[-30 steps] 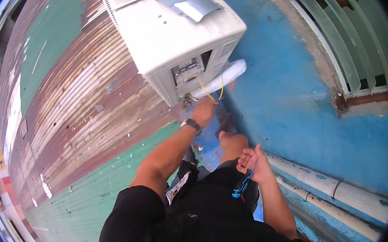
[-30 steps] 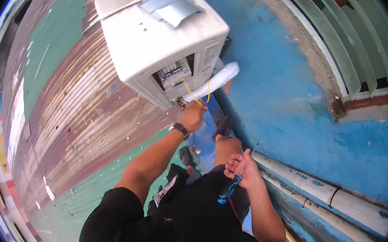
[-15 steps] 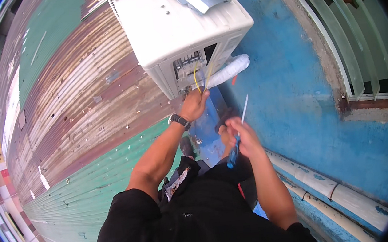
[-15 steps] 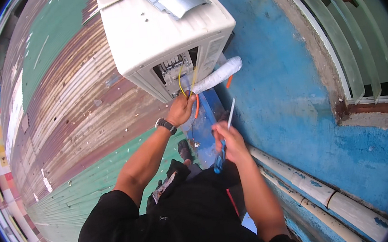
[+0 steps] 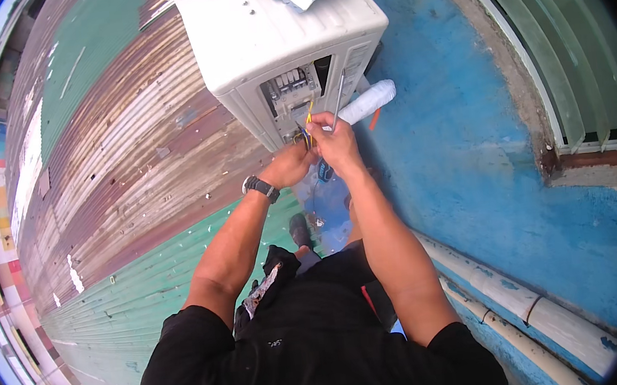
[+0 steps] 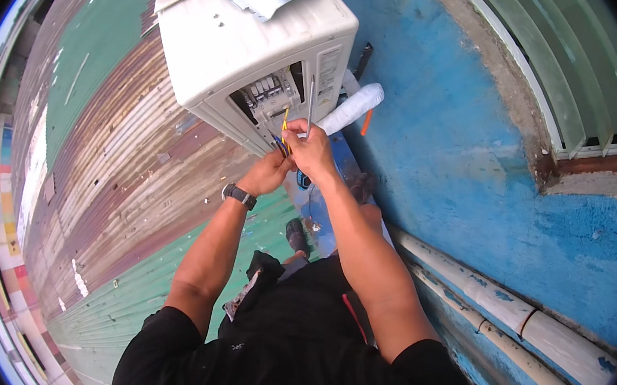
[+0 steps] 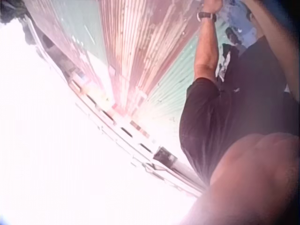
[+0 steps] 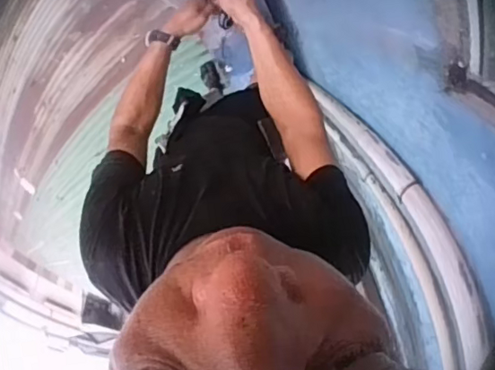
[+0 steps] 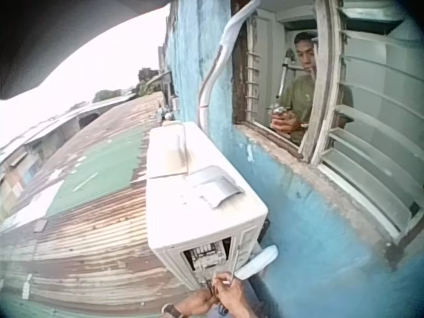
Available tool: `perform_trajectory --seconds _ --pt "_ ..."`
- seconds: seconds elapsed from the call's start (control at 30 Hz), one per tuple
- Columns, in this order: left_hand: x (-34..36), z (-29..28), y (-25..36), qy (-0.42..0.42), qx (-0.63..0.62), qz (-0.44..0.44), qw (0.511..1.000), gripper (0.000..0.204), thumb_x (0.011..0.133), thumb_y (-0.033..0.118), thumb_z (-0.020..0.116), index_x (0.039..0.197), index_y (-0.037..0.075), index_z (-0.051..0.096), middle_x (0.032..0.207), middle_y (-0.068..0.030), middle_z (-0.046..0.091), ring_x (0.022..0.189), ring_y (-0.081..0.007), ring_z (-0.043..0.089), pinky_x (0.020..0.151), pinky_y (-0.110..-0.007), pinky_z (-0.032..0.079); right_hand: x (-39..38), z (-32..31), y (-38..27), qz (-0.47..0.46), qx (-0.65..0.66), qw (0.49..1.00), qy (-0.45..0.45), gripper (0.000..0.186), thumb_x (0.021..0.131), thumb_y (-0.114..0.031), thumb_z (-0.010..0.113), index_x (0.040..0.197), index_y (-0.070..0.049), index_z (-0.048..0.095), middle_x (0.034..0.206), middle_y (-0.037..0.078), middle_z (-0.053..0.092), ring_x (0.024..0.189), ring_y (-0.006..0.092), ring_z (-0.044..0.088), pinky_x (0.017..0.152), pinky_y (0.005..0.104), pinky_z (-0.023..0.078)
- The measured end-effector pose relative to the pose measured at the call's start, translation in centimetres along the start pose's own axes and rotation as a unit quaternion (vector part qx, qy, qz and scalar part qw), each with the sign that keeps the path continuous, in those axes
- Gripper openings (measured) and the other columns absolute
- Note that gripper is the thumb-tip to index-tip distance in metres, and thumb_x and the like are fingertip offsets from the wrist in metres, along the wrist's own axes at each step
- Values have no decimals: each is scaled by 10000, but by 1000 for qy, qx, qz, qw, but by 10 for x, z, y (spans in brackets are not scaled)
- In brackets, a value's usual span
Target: The person uses wrenches to loosen nuts on the refrigerant lines of an air conditioning unit and then uses a screwdriver to remove electrical connection covers and wires.
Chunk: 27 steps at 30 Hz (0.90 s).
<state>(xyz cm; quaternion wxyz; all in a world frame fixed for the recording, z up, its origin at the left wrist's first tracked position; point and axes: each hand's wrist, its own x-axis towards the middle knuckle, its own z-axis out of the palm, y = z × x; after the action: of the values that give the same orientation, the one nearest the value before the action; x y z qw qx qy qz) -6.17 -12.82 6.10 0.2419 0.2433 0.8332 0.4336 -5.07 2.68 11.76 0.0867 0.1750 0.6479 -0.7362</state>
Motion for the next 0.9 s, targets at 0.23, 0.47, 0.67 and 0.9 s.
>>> perform_trajectory --seconds 0.23,0.47,0.67,0.9 --pt "2 23 -14 98 -190 9 977 345 1072 362 471 1154 32 523 961 -139 694 917 -278 700 835 -384 523 6 -25 16 -28 20 999 9 163 946 -124 683 1037 1 634 787 18 628 526 63 493 464 240 400" --pt "3 21 -12 64 -197 -8 978 408 1086 448 421 1060 59 539 810 -39 597 760 -152 575 744 -324 477 7 -25 21 -19 31 999 -9 197 946 -129 679 1083 -5 609 793 19 629 526 65 495 464 241 398" --pt "8 17 -13 50 -251 -12 966 421 1084 479 416 991 89 545 719 36 467 676 -95 414 656 -269 392 9 -20 24 -25 55 998 0 217 931 -96 688 1109 -15 594 820 25 630 546 69 502 480 235 405" --pt "15 8 -11 31 -246 -10 969 409 1089 458 421 932 98 535 732 46 461 688 -90 398 649 -265 376 7 -22 21 -41 45 998 -9 271 924 -94 707 1156 -27 586 959 52 632 649 75 553 507 224 416"
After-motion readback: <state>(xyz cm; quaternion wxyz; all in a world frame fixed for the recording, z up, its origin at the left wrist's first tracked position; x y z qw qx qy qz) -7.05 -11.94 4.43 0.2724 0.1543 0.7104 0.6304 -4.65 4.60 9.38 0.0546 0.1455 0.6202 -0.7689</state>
